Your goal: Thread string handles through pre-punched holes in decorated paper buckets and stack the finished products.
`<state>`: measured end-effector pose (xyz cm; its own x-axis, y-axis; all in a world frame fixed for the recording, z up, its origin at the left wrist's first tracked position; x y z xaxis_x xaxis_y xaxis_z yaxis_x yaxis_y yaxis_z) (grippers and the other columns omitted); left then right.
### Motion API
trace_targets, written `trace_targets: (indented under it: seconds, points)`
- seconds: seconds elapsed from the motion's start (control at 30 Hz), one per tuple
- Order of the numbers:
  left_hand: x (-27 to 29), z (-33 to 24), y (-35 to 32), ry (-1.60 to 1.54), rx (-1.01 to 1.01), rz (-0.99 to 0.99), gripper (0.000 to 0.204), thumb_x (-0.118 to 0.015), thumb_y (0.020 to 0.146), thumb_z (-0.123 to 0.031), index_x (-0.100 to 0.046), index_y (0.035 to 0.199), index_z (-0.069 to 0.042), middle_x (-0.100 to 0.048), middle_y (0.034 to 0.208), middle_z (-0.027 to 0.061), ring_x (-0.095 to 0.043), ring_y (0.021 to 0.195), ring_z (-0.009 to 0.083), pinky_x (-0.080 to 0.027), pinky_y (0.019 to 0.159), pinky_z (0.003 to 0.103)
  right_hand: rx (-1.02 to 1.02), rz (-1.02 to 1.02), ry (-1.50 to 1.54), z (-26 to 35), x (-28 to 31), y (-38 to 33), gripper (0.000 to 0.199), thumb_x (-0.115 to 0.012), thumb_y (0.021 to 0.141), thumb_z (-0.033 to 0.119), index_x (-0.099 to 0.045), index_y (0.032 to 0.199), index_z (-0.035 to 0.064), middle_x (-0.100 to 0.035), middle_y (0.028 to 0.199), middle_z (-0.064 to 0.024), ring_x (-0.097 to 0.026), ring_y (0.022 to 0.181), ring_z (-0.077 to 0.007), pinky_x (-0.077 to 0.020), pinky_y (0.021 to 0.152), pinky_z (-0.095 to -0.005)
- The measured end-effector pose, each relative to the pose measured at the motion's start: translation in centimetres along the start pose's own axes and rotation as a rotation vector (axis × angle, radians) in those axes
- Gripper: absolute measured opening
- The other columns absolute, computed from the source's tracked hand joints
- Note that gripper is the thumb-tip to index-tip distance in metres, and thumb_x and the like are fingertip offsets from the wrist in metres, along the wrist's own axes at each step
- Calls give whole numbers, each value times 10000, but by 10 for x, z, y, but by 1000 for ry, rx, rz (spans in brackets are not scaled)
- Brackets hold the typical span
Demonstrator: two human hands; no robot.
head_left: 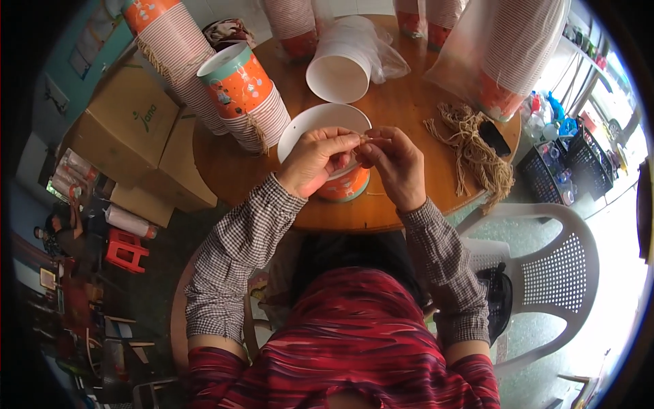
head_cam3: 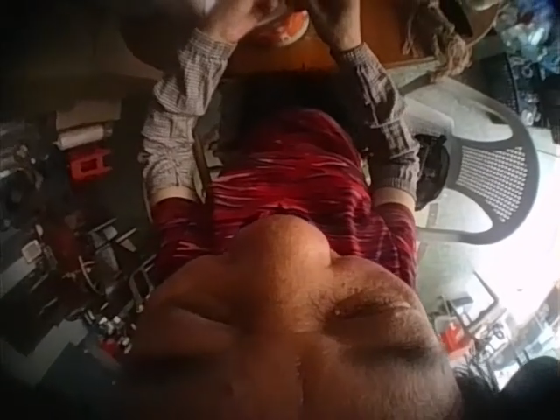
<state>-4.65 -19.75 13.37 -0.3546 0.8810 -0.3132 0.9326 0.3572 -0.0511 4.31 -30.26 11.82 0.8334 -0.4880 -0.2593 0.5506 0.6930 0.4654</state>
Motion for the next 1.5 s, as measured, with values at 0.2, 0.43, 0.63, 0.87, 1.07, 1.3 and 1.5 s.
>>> trace_targets:
  seconds: [0.2, 0.43, 0.63, 0.87, 1.07, 1.3, 1.5]
  points:
    - [-4, -5, -1, 44, -18, -34, 163, -607, 895, -115, -652, 1003, -2, -621, 823, -9, -507, 664, 36, -442, 643, 166, 22, 10, -88, 7, -1, 5, 165, -606, 897, 25, -584, 1056, -11, -654, 842, -53, -606, 789, -79, -511, 703, -229]
    - [-1, -3, 0, 58, -2, -24, 161, -602, 892, -105, -649, 1003, 1, -620, 820, -6, -507, 671, 44, -445, 652, 174, 164, 28, -241, 9, 1, 6, 102, -593, 906, 29, -604, 998, -14, -650, 827, -42, -606, 748, -87, -508, 669, -225]
    - [-3, -8, 1, 207, -73, -55, 155, -599, 883, -117, -655, 974, -5, -636, 866, 0, -505, 717, 32, -422, 669, 171, -22, 4, 10, 3, 6, 12, 84, -582, 926, 81, -594, 946, 0, -658, 802, -37, -624, 722, -84, -507, 607, -209]
    - [-7, -13, 1, 368, -142, -102, 152, -610, 881, -114, -651, 960, 8, -653, 896, 23, -569, 767, 55, -458, 704, 189, -123, 42, 105, -4, 9, 10, 104, -573, 934, 109, -583, 946, 6, -675, 813, -73, -660, 730, -127, -529, 610, -228]
    - [-9, -16, -1, 402, -174, -141, 160, -633, 878, -110, -648, 968, 21, -664, 892, 41, -614, 823, 75, -485, 774, 206, -126, 43, 83, -4, 13, 8, 105, -575, 933, 111, -584, 936, 6, -673, 816, -68, -660, 735, -127, -531, 618, -232]
    - [-11, -16, -1, 449, -169, -182, 134, -634, 883, -114, -660, 960, -7, -638, 831, -34, -505, 683, -11, -383, 592, 134, -43, 6, 27, -7, 20, 10, 79, -590, 918, 80, -583, 894, 5, -651, 794, -41, -642, 743, -97, -524, 628, -225]
    - [-5, -12, 4, 458, -184, -158, 189, -650, 872, -125, -650, 976, 33, -682, 899, 49, -615, 814, 68, -480, 764, 203, -24, 18, -26, -6, 20, 8, 72, -593, 914, 71, -588, 900, 0, -649, 793, -38, -632, 738, -96, -513, 633, -227]
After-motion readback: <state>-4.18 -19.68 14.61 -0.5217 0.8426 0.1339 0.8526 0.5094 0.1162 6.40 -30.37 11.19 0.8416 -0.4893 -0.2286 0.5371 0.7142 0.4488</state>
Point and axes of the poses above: each hand's wrist, its own y-axis towards the middle knuckle, its own x-axis out of the back of the hand, z = x × y, the point moved 6 cm from there along y, towards the middle knuckle
